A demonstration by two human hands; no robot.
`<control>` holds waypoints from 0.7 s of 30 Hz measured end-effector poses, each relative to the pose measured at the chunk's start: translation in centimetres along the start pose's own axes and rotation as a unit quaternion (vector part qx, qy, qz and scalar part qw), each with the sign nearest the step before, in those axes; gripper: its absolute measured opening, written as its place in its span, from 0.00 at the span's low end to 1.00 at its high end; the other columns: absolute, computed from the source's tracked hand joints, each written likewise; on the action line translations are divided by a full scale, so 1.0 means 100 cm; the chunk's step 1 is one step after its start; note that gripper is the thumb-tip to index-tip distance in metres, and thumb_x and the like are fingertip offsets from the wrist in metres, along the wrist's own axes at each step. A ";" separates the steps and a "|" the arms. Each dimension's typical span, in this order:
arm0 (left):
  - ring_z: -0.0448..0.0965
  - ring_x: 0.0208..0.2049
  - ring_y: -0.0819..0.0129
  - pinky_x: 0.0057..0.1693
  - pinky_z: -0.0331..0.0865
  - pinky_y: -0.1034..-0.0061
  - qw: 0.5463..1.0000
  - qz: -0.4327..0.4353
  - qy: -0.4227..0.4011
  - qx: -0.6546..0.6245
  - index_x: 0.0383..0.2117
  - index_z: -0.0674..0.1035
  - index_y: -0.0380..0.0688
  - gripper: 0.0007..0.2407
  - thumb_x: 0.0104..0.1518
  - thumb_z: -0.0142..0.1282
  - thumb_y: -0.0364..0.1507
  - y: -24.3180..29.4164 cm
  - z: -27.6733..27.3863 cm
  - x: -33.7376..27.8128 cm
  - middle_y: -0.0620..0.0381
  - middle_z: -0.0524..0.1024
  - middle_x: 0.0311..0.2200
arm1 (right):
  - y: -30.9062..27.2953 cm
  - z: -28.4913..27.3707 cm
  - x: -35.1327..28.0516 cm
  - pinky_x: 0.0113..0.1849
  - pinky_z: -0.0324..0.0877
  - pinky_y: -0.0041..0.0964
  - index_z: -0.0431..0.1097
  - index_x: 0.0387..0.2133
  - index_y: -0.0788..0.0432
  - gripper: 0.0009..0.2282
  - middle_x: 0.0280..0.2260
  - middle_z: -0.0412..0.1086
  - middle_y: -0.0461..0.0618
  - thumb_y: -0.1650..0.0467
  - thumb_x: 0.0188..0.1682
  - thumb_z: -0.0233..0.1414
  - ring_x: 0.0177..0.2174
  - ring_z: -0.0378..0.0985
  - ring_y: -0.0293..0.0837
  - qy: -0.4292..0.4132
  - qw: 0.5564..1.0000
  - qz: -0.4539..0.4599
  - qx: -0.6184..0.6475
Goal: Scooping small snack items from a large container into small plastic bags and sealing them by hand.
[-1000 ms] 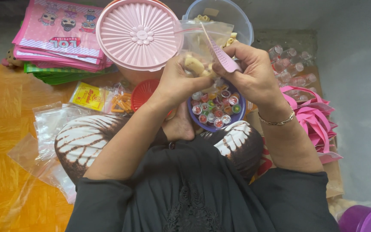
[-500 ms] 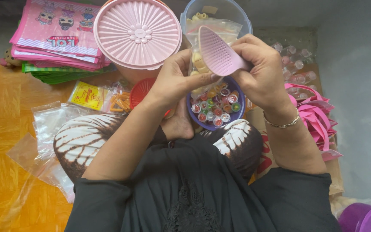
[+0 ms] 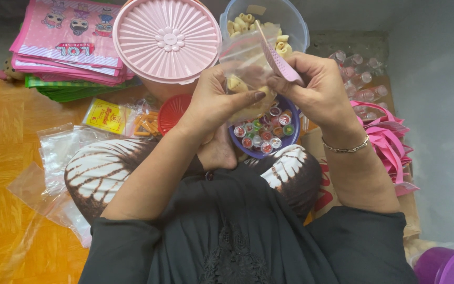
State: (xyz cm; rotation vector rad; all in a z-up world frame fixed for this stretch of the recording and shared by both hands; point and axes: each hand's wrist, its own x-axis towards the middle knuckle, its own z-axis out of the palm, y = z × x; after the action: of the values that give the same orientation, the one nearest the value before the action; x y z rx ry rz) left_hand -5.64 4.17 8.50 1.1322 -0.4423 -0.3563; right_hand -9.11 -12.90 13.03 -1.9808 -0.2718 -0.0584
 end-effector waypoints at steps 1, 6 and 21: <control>0.73 0.28 0.76 0.37 0.69 0.87 1.000 0.000 -0.001 -0.001 0.32 0.73 0.38 0.11 0.40 0.56 0.19 -0.002 -0.003 0.001 0.56 0.73 0.27 | 0.000 0.000 -0.001 0.23 0.48 0.17 0.65 0.28 0.63 0.02 0.20 0.59 0.38 0.76 0.42 0.50 0.20 0.52 0.27 0.000 1.000 0.001 0.000; 0.73 0.30 0.77 0.35 0.68 0.90 0.993 -0.012 -0.116 -0.035 0.41 0.70 0.36 0.12 0.51 0.49 0.26 -0.009 -0.020 0.005 0.53 0.74 0.31 | -0.001 -0.007 -0.007 0.22 0.48 0.17 0.64 0.24 0.62 0.04 0.17 0.58 0.38 0.77 0.40 0.53 0.18 0.52 0.27 0.017 0.999 0.006 -0.027; 0.67 0.19 0.83 0.26 0.60 0.92 0.980 -0.072 -0.142 0.121 0.23 0.78 0.37 0.09 0.50 0.46 0.30 -0.013 -0.019 0.012 0.59 0.75 0.20 | -0.021 -0.002 0.006 0.20 0.51 0.26 0.68 0.27 0.72 0.09 0.26 0.60 0.51 0.79 0.34 0.59 0.20 0.55 0.36 0.005 0.962 -0.153 -0.227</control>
State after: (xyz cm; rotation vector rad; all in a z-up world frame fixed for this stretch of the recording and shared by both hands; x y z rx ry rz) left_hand -3.69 4.58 6.78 1.3606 -0.6694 -0.6079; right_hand -9.01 -12.19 15.05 -2.3754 -0.6003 -0.3560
